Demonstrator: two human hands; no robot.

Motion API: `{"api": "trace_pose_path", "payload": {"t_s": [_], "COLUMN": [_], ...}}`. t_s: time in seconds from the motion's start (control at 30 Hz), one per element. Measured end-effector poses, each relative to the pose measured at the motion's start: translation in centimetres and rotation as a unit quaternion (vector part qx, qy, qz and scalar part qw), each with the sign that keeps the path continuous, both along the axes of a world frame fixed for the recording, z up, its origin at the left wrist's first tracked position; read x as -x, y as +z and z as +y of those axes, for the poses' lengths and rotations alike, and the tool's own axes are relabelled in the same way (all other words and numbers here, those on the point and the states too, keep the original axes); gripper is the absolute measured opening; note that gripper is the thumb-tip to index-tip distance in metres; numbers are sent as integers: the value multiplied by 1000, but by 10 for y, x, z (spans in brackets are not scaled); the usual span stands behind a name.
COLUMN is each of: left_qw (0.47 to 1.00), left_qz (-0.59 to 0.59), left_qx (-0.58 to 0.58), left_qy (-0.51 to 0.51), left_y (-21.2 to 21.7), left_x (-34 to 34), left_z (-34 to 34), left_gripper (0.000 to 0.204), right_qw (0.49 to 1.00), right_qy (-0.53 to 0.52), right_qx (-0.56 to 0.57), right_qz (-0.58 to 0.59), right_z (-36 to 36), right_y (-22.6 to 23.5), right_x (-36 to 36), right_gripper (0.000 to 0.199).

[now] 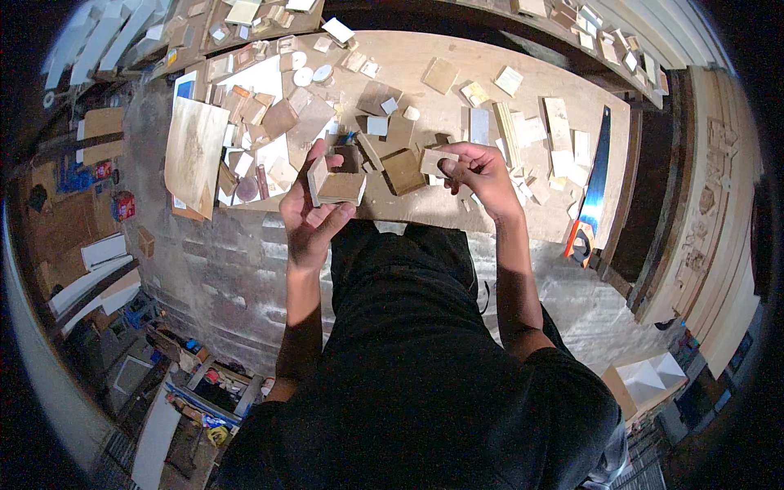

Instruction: The person assembles small wooden blocks and thin strips together by hand, holding the components and fitting them into a small structure.

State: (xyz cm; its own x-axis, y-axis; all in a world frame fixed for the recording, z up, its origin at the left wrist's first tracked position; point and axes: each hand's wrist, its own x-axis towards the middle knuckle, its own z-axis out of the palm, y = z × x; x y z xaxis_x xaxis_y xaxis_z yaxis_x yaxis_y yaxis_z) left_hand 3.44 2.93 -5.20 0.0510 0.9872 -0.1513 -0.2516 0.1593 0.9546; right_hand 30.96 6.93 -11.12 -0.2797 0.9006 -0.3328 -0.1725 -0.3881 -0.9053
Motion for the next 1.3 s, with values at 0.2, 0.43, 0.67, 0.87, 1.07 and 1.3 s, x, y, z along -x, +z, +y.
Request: {"api": "trace_pose_path", "payload": {"t_s": [0.2,0.43,0.67,0.87,1.07,1.3], "left_qw": [1000,995,973,962,976,984], "left_qz": [7,61,135,142,110,97], "left_qx": [-18,-37,-142,-201,-172,-139], "left_qy": [10,-70,-127,-114,-76,-59], "left_y": [3,14,26,36,38,26], "left_x": [-6,6,14,29,36,41], "left_z": [8,24,40,47,50,51], "left_gripper": [82,81,81,78,78,83], "right_qw": [1000,999,1000,999,999,999], "right_qy": [0,-24,-10,-23,2,26], "right_qx": [6,-10,-2,31,7,-32], "right_qz": [-4,-34,15,34,45,15], "right_z": [5,-4,-3,-2,9,11], "right_y": [22,56,53,76,77,77], "right_x": [14,37,59,81,81,84], "right_gripper": [27,16,12,12,33,44]}}
